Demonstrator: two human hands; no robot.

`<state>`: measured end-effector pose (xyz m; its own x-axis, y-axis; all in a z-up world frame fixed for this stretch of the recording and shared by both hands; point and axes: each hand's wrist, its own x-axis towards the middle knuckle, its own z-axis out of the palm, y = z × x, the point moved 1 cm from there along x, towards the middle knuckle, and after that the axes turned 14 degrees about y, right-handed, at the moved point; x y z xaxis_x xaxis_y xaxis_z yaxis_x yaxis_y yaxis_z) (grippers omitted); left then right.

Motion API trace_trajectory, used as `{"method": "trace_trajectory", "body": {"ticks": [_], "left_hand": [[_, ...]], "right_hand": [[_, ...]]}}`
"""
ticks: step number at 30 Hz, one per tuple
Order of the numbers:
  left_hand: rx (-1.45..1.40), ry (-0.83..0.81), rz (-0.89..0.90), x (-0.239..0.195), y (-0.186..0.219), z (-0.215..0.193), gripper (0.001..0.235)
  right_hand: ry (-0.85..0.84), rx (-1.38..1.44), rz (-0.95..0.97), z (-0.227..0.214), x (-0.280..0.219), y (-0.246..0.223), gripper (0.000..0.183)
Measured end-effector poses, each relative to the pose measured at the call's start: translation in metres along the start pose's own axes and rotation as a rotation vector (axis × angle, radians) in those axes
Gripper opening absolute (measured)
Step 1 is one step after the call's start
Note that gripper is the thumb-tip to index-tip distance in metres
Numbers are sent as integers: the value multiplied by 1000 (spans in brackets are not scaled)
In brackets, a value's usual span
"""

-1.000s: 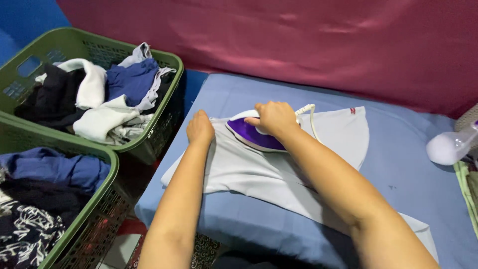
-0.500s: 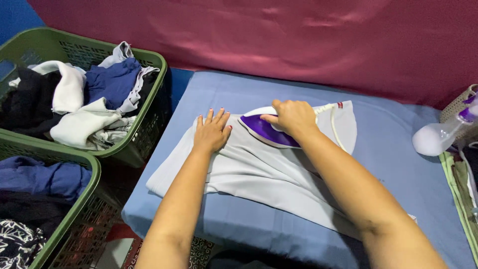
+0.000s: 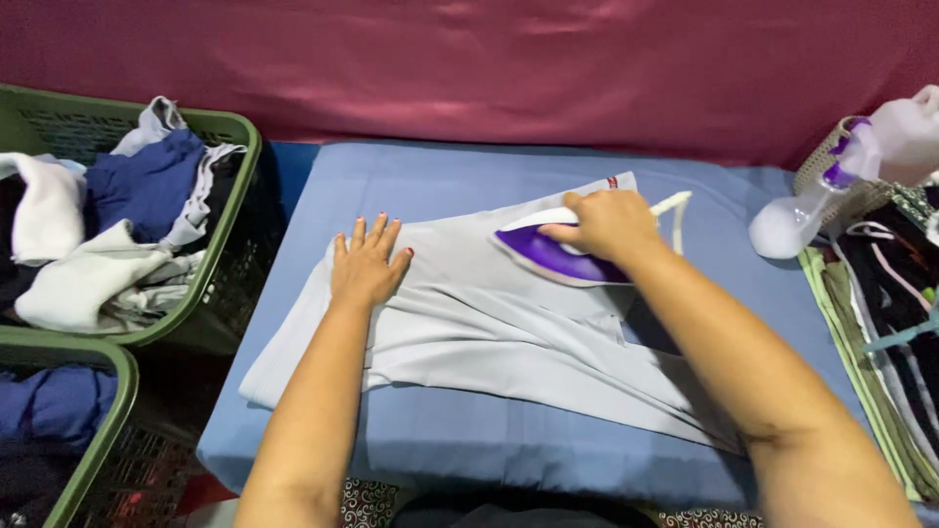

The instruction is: Ironing a grey garment on a flat surface.

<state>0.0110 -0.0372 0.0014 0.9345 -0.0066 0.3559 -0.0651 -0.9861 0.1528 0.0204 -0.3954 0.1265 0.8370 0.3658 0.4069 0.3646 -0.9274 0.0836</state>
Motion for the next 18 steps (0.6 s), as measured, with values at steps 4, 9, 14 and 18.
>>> {"method": "trace_trajectory", "body": {"ticks": [4, 9, 14, 18], "left_hand": [[23, -31, 0, 3, 0, 4, 67], [59, -127, -5, 25, -7, 22, 70], [161, -153, 78, 42, 49, 30, 72], [-159, -17, 274, 30, 89, 32, 71]], "right_hand": [[-17, -92, 116, 10, -7, 54, 69], [112, -154, 320, 45, 7, 92, 63], [89, -193, 431, 71, 27, 106, 62], [34, -189, 465, 68, 16, 109, 59]]}}
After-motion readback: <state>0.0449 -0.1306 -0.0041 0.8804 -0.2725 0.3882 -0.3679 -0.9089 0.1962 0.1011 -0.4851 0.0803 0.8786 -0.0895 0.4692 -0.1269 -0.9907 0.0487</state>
